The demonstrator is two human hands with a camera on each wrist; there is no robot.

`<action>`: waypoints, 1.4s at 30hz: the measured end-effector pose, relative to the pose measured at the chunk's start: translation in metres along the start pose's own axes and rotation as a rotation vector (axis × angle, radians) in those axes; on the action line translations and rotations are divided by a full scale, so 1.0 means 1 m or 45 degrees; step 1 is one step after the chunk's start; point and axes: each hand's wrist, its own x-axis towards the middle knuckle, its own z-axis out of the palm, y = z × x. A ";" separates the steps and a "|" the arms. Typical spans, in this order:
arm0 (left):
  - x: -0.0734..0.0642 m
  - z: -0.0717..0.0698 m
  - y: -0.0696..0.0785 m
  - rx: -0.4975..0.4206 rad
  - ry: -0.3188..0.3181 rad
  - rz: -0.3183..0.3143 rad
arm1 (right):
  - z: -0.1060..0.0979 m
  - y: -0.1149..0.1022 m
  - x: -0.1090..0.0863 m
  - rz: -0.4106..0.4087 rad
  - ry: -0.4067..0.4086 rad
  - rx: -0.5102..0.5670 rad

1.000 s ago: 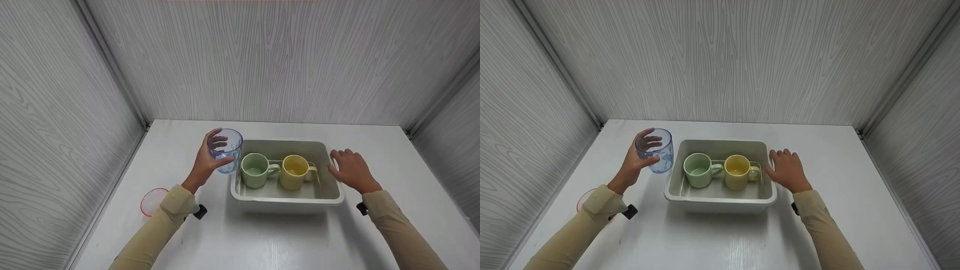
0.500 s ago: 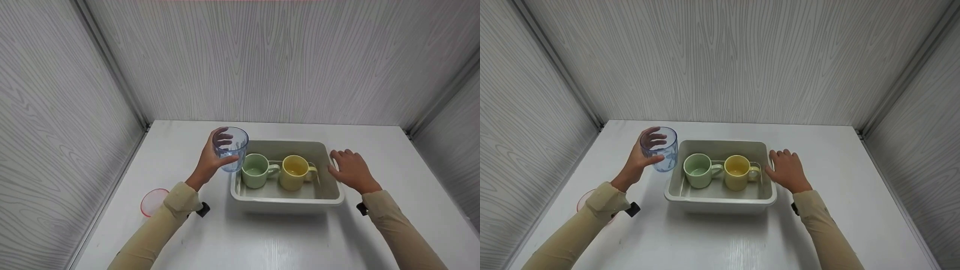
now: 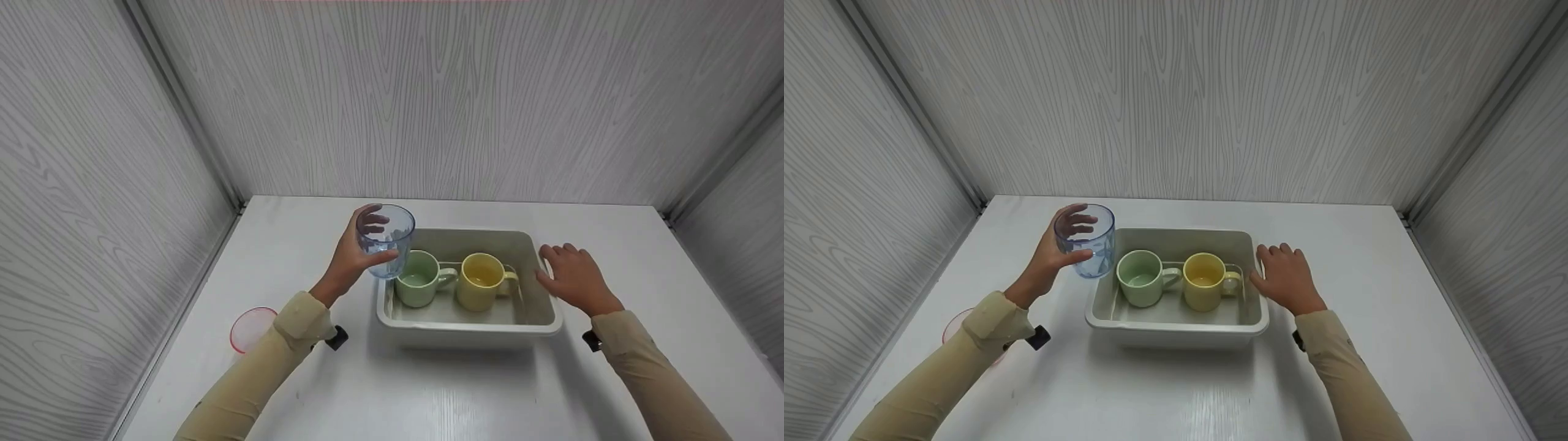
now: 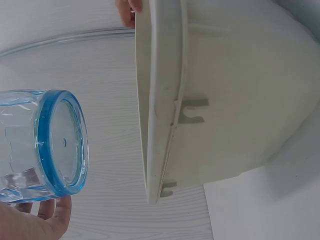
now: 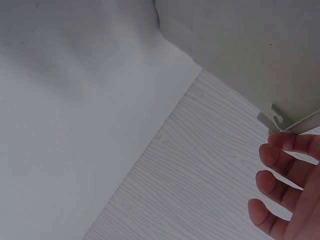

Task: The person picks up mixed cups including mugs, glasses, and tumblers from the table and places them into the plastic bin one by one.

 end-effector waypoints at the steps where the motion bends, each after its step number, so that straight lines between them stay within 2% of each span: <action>1: 0.000 0.001 0.001 0.002 -0.006 -0.003 | 0.000 0.000 0.000 -0.002 0.004 0.000; 7: 0.004 0.007 0.005 0.018 -0.037 -0.011 | 0.001 0.001 0.000 0.002 0.001 -0.003; 28: 0.014 0.026 0.005 0.084 -0.092 -0.004 | -0.001 0.000 0.001 -0.007 0.010 0.009; 42: 0.024 0.040 0.007 0.135 -0.195 -0.102 | 0.002 0.000 0.001 -0.005 0.006 0.006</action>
